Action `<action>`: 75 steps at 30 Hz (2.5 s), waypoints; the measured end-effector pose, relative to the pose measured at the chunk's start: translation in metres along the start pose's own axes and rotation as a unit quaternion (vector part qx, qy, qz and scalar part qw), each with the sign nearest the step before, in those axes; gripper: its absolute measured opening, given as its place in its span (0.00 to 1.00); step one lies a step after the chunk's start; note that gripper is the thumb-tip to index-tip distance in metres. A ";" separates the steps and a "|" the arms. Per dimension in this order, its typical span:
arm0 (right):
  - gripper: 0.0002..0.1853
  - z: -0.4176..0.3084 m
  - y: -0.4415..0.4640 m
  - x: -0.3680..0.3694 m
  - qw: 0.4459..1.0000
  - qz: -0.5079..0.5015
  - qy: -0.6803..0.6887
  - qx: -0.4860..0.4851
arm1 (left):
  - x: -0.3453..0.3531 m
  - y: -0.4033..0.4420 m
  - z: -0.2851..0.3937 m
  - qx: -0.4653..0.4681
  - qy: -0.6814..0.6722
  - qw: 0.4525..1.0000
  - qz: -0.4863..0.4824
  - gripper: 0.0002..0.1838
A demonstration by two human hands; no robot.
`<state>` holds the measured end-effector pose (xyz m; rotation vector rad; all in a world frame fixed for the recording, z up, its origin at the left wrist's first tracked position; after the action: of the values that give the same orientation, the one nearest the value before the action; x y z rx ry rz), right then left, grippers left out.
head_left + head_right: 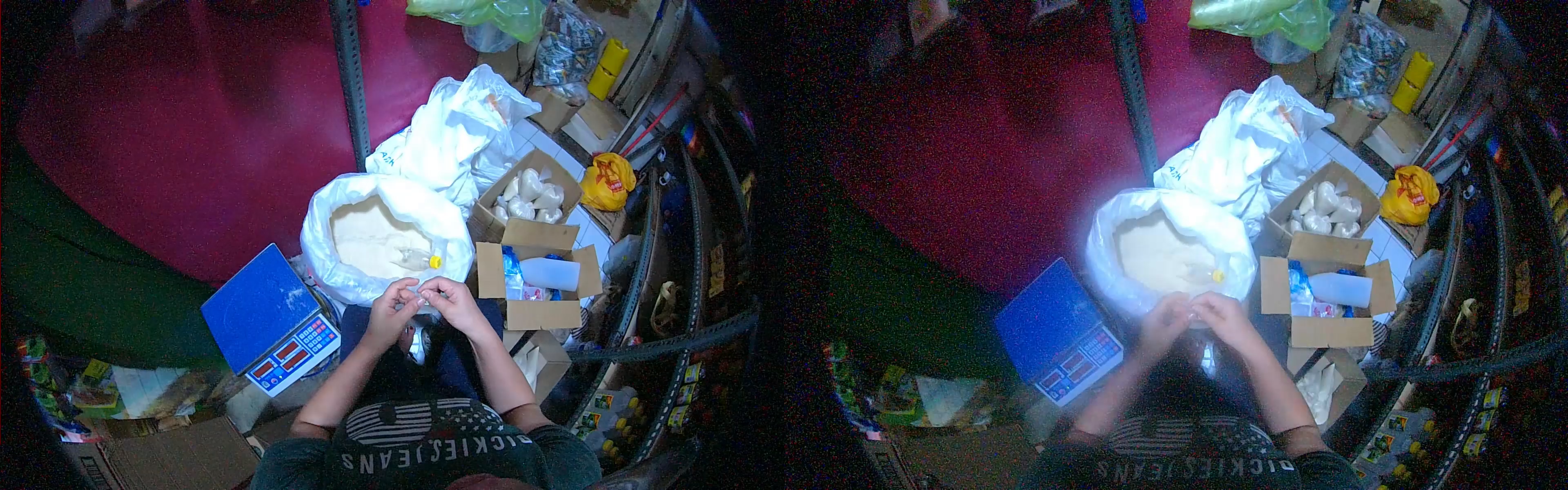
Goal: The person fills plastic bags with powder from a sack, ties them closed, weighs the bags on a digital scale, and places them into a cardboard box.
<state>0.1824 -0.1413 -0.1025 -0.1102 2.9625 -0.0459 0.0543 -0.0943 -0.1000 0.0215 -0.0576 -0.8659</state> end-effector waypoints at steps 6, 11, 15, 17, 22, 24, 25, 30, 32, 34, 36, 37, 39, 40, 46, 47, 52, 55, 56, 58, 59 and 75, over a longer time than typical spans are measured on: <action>0.07 0.001 -0.003 0.000 0.999 0.043 -0.010 -0.006 | -0.004 0.002 -0.012 -0.037 -0.005 0.999 0.015 0.06; 0.07 0.002 -0.001 0.000 0.998 0.056 -0.018 -0.022 | -0.007 -0.001 -0.014 -0.023 0.032 0.999 -0.017 0.03; 0.06 -0.007 0.002 0.010 0.999 0.029 -0.029 -0.031 | -0.007 -0.001 0.000 0.085 -0.093 0.992 -0.024 0.04; 0.06 -0.013 0.003 0.010 0.997 0.033 -0.053 -0.046 | -0.009 -0.001 -0.001 0.068 -0.111 0.990 -0.046 0.06; 0.04 -0.025 0.001 -0.001 0.994 0.044 -0.045 -0.093 | -0.016 0.005 -0.024 -0.005 -0.017 0.998 -0.061 0.12; 0.04 -0.032 -0.002 0.009 0.986 0.010 -0.104 -0.127 | -0.024 0.012 -0.043 -0.009 0.113 0.991 -0.065 0.11; 0.03 -0.035 -0.005 0.014 0.981 -0.006 -0.133 -0.141 | -0.029 0.016 -0.050 -0.003 0.196 0.979 -0.063 0.11; 0.03 -0.047 -0.011 0.039 0.923 -0.042 -0.356 -0.144 | -0.031 0.013 -0.050 0.019 0.406 0.910 -0.081 0.08; 0.03 -0.053 -0.015 0.042 0.907 -0.032 -0.394 -0.144 | -0.031 0.009 -0.047 0.033 0.396 0.914 -0.082 0.09; 0.03 -0.054 -0.016 0.046 0.896 -0.036 -0.419 -0.143 | -0.029 0.006 -0.048 0.021 0.399 0.912 -0.093 0.08; 0.03 -0.050 -0.017 0.050 0.890 -0.055 -0.431 -0.140 | -0.023 0.004 -0.036 -0.018 0.415 0.903 -0.111 0.07; 0.03 -0.045 -0.016 0.052 0.888 -0.071 -0.438 -0.122 | -0.020 0.002 -0.023 -0.003 0.416 0.905 -0.092 0.07; 0.03 -0.035 -0.014 0.057 0.882 -0.102 -0.452 -0.087 | -0.016 -0.002 -0.001 0.027 0.418 0.907 -0.054 0.06; 0.03 -0.031 -0.015 0.053 0.877 -0.098 -0.465 -0.074 | -0.016 -0.003 -0.005 0.031 0.396 0.916 -0.063 0.06; 0.08 -0.018 -0.018 0.030 0.883 -0.084 -0.460 -0.042 | -0.002 -0.009 -0.015 0.037 0.363 0.925 -0.107 0.06; 0.09 -0.018 -0.019 0.039 0.875 -0.099 -0.471 -0.050 | -0.008 -0.009 -0.016 0.054 0.356 0.929 -0.087 0.06; 0.15 -0.038 -0.025 0.067 0.882 -0.228 -0.389 -0.136 | -0.045 -0.016 -0.067 0.027 0.426 0.903 -0.037 0.07; 0.18 -0.138 -0.021 0.035 0.952 -0.188 -0.181 -0.157 | -0.070 -0.030 -0.078 0.030 0.331 0.943 0.027 0.10; 0.20 -0.170 -0.029 0.028 0.960 -0.186 -0.078 -0.192 | -0.073 -0.031 -0.086 0.037 0.323 0.945 0.034 0.10; 0.19 -0.215 -0.046 0.024 0.959 -0.188 0.068 -0.199 | -0.074 -0.034 -0.092 0.056 0.325 0.943 0.055 0.10; 0.16 -0.239 -0.048 0.026 0.917 -0.183 0.165 -0.314 | -0.072 -0.033 -0.096 0.053 0.347 0.935 0.058 0.09; 0.21 -0.297 -0.052 0.049 0.706 -0.484 0.242 -0.457 | -0.066 -0.026 -0.099 0.047 0.424 0.904 0.037 0.06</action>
<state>0.0855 -0.1898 0.1828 -1.9748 2.5866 1.4211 -0.0021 -0.0611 -0.2032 0.4834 0.7153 -0.7168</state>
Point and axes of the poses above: each hand's wrist, its own y-axis towards the middle knuckle, its own x-axis out of the palm, z = x × y, the point moved 7 cm from there along y, towards the middle knuckle, and after that the axes turned 14 degrees about -z, right-handed, at the moved point
